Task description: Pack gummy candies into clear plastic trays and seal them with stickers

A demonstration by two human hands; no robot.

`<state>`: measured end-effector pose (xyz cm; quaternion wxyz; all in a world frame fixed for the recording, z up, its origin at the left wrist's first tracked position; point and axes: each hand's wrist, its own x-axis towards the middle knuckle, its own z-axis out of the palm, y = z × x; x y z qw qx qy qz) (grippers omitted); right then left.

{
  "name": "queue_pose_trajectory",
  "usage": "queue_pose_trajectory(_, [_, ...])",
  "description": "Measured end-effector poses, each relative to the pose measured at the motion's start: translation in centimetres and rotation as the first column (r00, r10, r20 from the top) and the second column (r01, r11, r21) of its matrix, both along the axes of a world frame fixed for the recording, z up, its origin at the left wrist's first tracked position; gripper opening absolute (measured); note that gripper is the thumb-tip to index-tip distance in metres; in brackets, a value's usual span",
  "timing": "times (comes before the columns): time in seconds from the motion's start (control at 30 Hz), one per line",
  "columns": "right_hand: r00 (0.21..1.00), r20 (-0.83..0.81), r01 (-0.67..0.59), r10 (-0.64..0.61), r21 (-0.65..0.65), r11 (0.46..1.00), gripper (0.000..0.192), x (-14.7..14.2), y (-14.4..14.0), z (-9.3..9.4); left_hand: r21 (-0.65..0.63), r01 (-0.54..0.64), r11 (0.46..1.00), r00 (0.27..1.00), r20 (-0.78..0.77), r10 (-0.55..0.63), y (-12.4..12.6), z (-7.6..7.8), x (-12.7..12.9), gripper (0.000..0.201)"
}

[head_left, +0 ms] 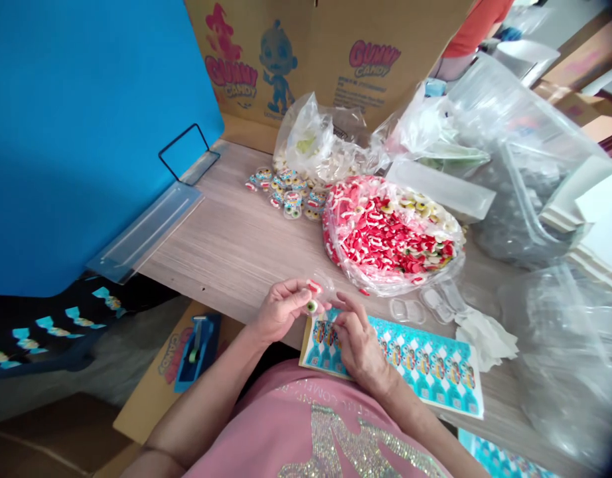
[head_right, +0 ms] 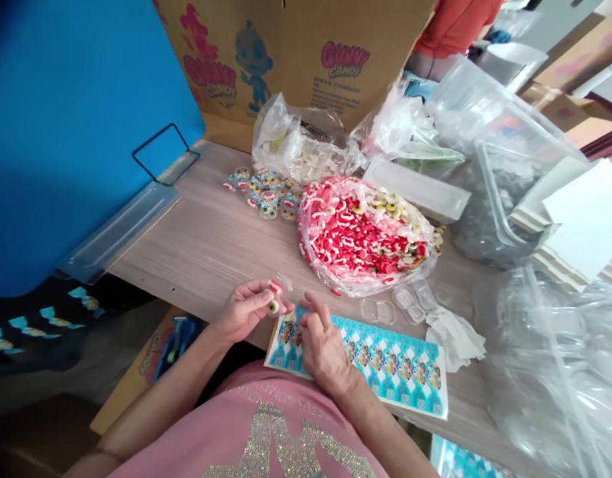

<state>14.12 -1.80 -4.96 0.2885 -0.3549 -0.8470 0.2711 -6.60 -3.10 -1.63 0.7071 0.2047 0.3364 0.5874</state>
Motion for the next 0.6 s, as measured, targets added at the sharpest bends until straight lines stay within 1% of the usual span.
queue_pose_trajectory(0.13, [0.995, -0.091, 0.039, -0.041, -0.019, 0.999, 0.018, -0.3, 0.1, 0.0, 0.043, 0.166, 0.985, 0.985, -0.054, -0.164, -0.4, 0.0, -0.7, 0.022])
queue_pose_trajectory(0.23, [0.995, -0.095, 0.018, -0.019, -0.021, 1.0, 0.02, -0.4, 0.2, 0.3, 0.061, 0.239, 0.969, 0.968, -0.098, -0.232, -0.5, -0.5, -1.0, 0.021])
queue_pose_trajectory(0.3, [0.996, -0.092, 0.006, -0.011, -0.06, 0.998, 0.022, 0.0, 0.2, 0.6, 0.05, 0.237, 0.97, 0.967, -0.105, -0.231, -0.7, -1.0, -1.1, 0.021])
queue_pose_trajectory(0.37, [0.996, -0.089, -0.008, -0.004, -0.138, 0.99, 0.026, 0.5, 0.1, 1.0, 0.031, 0.213, 0.977, 0.974, -0.091, -0.209, -1.0, -1.4, -1.1, 0.023])
queue_pose_trajectory(0.43, [0.998, -0.063, -0.021, 0.008, -0.198, 0.98, 0.023, 0.8, -0.2, 1.2, 0.017, 0.2, 0.98, 0.977, -0.074, -0.198, -1.2, -1.7, -1.1, 0.024])
queue_pose_trajectory(0.5, [1.0, -0.006, -0.004, 0.002, -0.186, 0.982, 0.016, 0.5, -0.5, 1.1, 0.012, 0.195, 0.981, 0.979, -0.061, -0.194, -1.4, -1.8, -1.1, 0.024])
queue_pose_trajectory(0.6, [0.994, 0.097, 0.064, -0.055, -0.091, 0.994, 0.012, -0.6, -0.9, 0.8, 0.008, 0.19, 0.982, 0.981, -0.046, -0.19, -1.4, -1.8, -1.1, 0.023])
